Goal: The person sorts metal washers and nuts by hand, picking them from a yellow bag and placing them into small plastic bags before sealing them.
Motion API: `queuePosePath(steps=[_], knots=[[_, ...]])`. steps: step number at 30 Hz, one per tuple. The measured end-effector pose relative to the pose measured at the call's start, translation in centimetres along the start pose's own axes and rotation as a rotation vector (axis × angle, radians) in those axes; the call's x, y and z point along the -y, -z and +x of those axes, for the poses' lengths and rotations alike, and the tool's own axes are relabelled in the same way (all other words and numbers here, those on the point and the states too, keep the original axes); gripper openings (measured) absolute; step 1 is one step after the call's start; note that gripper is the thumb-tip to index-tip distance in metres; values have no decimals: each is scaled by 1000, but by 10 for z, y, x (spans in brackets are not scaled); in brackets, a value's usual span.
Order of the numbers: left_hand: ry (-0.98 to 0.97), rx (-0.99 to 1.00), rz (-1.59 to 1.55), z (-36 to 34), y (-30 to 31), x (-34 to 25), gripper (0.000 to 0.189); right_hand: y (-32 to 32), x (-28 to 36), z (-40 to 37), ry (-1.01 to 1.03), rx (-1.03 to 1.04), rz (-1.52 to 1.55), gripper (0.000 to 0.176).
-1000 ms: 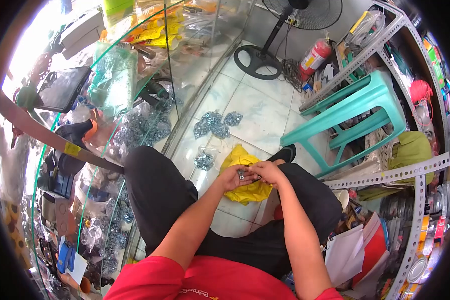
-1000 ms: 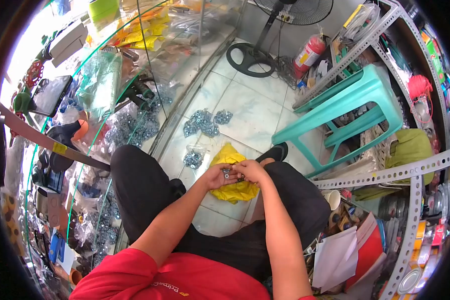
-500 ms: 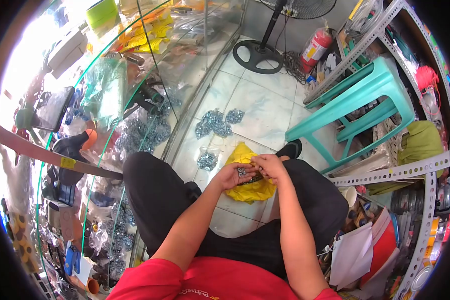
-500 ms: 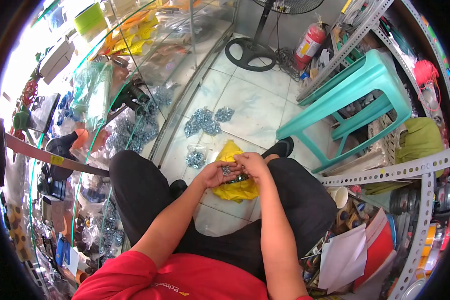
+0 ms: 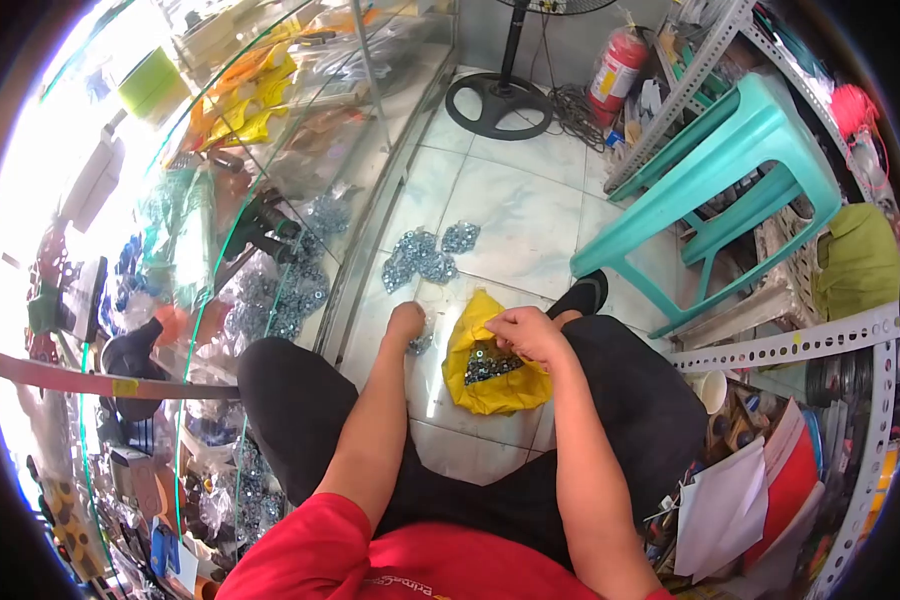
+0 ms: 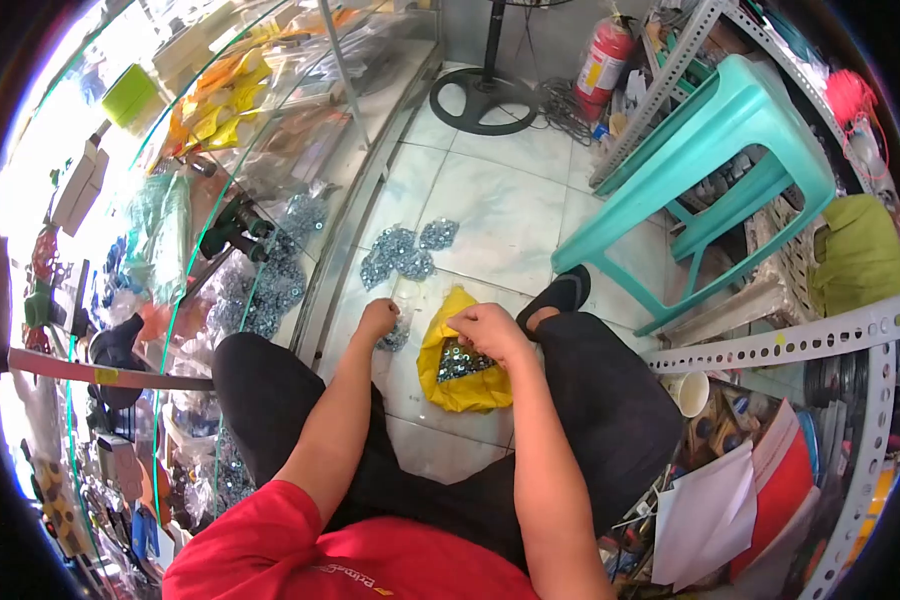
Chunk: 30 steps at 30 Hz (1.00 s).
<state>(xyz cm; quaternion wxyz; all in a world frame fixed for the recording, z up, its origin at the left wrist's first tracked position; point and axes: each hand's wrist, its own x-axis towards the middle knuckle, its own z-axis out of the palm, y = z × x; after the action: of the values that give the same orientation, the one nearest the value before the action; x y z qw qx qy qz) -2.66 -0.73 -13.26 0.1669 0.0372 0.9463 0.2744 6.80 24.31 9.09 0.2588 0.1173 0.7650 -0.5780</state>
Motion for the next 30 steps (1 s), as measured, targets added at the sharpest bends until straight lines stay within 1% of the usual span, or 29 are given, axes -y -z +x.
queuePosePath(steps=[1, 4, 5, 7, 8, 9, 10, 11, 12, 13, 16, 17, 18, 20, 23, 26, 27, 30], knots=[[-37, 82, 161, -1, -6, 2, 24, -1, -3, 2, -4, -10, 17, 27], [11, 140, 158, -14, -8, -1, 26, 1, -8, 7, -42, 2, 105, 26], [35, -20, 56, -16, -7, -7, 26, 2, -9, 7, -58, 1, 147, 26], [85, -338, -150, -40, 14, -58, 27, 0, -10, 7, -80, 4, 227, 26], [65, -483, -415, -52, 21, -84, 28, 0, -9, 7, -82, 10, 263, 25], [87, -327, -797, -51, 13, -92, 28, -2, -8, 8, -85, 18, 298, 25], [253, -26, -1227, -67, 28, -118, 33, -4, -7, 7, -56, 15, 315, 25], [343, 220, -1472, -77, 33, -136, 35, -6, -5, 6, -26, 13, 329, 24], [313, 523, -1836, -79, 24, -136, 34, -9, -2, 5, 4, 12, 342, 24], [341, 578, -1844, -97, 43, -161, 31, -12, -1, 4, 19, 5, 327, 24], [129, 725, -1977, -99, 36, -159, 31, -16, 1, 0, 57, -8, 304, 22], [115, 718, -1958, -99, 33, -158, 28, -16, 1, -1, 64, -4, 310, 22], [147, 687, -1955, -101, 34, -159, 27, -15, 1, -3, 71, -1, 317, 22], [210, 624, -1943, -104, 37, -163, 26, -12, 2, -8, 78, 24, 439, 21], [226, 654, -1942, -100, 31, -160, 28, -6, 3, -10, 108, 52, 626, 21], [122, 773, -1875, -109, 51, -165, 34, 1, 2, -9, 156, 27, 802, 22], [119, 777, -1892, -109, 51, -165, 35, 2, 2, -8, 175, 11, 858, 23], [112, 787, -1933, -107, 51, -164, 37, 4, 2, -8, 117, -1, 789, 24]])
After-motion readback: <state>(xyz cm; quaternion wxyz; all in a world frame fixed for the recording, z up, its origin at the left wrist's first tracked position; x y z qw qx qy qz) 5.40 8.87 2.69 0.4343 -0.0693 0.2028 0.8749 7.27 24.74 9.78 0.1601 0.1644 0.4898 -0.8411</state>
